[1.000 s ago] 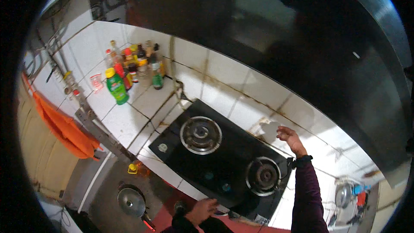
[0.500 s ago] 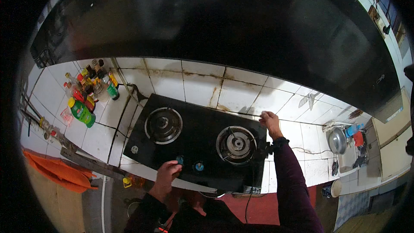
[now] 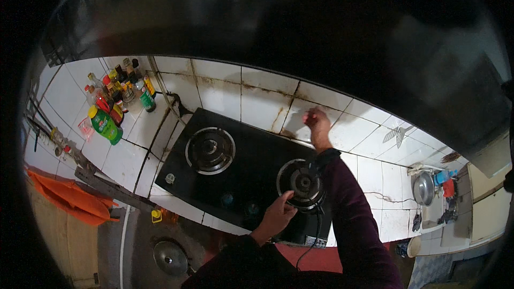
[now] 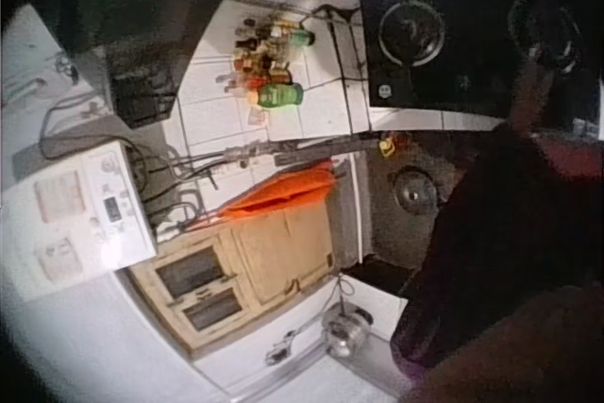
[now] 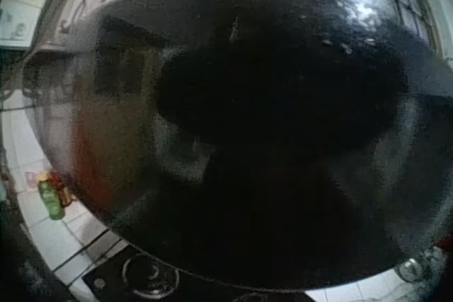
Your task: The person removes a gas pipe from the wall, lifts and positions a two-burner gas stove onto the countertop, then reconnects the gas pipe to the stove. The person adjusts the stove's position and secures the pipe connection.
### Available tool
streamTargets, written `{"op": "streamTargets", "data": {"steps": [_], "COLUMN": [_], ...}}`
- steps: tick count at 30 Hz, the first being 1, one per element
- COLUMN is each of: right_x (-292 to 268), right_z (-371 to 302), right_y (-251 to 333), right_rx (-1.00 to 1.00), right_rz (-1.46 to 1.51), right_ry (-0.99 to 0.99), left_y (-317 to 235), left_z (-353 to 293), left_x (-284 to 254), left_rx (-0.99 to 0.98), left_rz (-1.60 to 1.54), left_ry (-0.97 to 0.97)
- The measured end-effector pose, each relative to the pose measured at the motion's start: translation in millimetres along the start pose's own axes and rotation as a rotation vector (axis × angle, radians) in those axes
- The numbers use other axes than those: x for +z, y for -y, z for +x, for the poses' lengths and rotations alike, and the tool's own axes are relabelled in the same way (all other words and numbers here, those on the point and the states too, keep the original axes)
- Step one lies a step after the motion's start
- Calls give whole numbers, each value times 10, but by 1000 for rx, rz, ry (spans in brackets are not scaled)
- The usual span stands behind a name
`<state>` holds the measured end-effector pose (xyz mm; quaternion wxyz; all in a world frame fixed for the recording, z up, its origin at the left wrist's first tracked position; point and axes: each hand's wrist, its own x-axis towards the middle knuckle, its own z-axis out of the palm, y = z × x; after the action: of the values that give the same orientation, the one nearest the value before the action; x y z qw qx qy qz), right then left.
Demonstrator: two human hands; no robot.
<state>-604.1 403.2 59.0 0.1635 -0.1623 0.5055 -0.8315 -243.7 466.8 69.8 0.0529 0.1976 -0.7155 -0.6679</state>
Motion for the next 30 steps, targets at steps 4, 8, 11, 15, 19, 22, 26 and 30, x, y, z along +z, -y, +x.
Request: {"op": "streamTargets", "data": {"steps": [4, 8, 11, 15, 19, 22, 26, 30], "right_x": [453, 563, 400, 142, -7, -177, -793, -1742], "right_z": [-472, -517, -447, -516, -609, -685, -970, -1910], "right_y": [-50, 83, 286, 542, 671, 886, 1678, 2182], "right_rx": [237, 216, 230, 198, 132, 55, 5, 81], "right_rz": [200, 164, -119, -217, -378, -450, -183, -181], "right_ry": [173, 255, 207, 278, 313, 230, 76, 24], "left_y": [64, 139, 139, 114, 177, 110, -174, -244], "left_z": [327, 497, 556, 726, 939, 911, 423, -195], "left_x": [242, 252, 261, 509, 733, 851, 687, -280], "left_rx": [0, 53, 192, 124, 98, 265, 252, 132], "left_rz": [-97, -79, -121, -212, -60, -154, -110, 52], "left_ry": [101, -38, -147, -70, 142, 294, 522, 145]}}
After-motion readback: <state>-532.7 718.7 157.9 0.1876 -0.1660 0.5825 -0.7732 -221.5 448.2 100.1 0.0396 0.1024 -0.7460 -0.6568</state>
